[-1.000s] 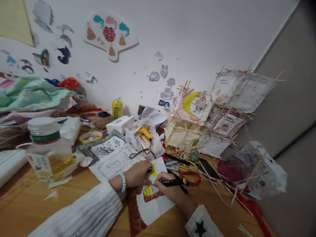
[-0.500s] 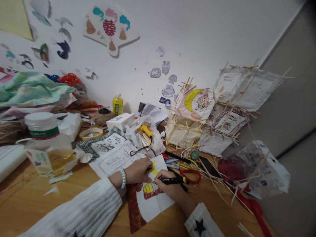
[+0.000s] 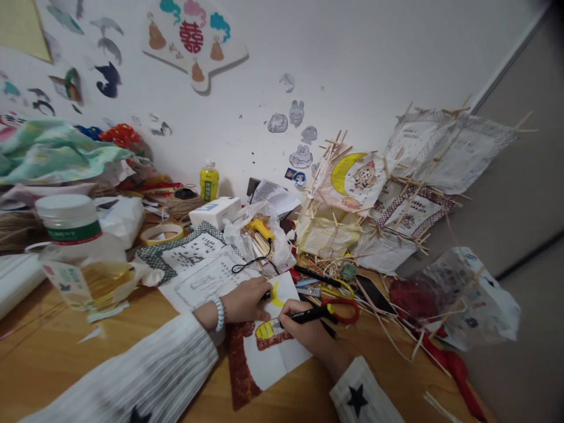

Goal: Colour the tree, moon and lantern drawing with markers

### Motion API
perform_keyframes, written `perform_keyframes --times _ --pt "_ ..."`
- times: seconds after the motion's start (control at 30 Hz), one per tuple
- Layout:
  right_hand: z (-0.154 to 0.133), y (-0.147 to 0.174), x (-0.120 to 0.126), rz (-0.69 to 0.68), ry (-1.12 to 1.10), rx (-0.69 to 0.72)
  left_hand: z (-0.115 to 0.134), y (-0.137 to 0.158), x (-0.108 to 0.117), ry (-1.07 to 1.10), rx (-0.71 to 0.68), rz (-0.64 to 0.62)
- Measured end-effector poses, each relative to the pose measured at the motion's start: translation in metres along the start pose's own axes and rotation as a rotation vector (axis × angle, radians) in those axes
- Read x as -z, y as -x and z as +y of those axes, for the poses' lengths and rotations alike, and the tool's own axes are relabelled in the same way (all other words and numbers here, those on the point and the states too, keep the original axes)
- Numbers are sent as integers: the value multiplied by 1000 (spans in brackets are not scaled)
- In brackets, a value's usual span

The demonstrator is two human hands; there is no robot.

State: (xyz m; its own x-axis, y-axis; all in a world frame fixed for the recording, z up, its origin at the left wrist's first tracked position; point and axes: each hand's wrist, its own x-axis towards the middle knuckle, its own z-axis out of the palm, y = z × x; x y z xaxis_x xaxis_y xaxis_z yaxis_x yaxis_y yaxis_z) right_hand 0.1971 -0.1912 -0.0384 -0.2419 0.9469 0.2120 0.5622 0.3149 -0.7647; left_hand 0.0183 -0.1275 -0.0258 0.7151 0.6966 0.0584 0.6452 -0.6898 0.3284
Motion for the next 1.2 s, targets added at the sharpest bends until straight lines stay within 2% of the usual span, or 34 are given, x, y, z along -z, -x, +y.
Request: perform_keyframes --times 0.23,0.8,1.0,1.2 --pt "4 0 0 -28 -16 20 0 0 0 -12 4 -5" --pt "11 -2 -3 4 3 13 -1 1 -1 -36 -8 9" --pt "12 0 -5 7 -22 -34 -1 0 -1 -40 14 -18" --pt "8 -1 -3 12 11 8 1 1 1 -19 5 -8"
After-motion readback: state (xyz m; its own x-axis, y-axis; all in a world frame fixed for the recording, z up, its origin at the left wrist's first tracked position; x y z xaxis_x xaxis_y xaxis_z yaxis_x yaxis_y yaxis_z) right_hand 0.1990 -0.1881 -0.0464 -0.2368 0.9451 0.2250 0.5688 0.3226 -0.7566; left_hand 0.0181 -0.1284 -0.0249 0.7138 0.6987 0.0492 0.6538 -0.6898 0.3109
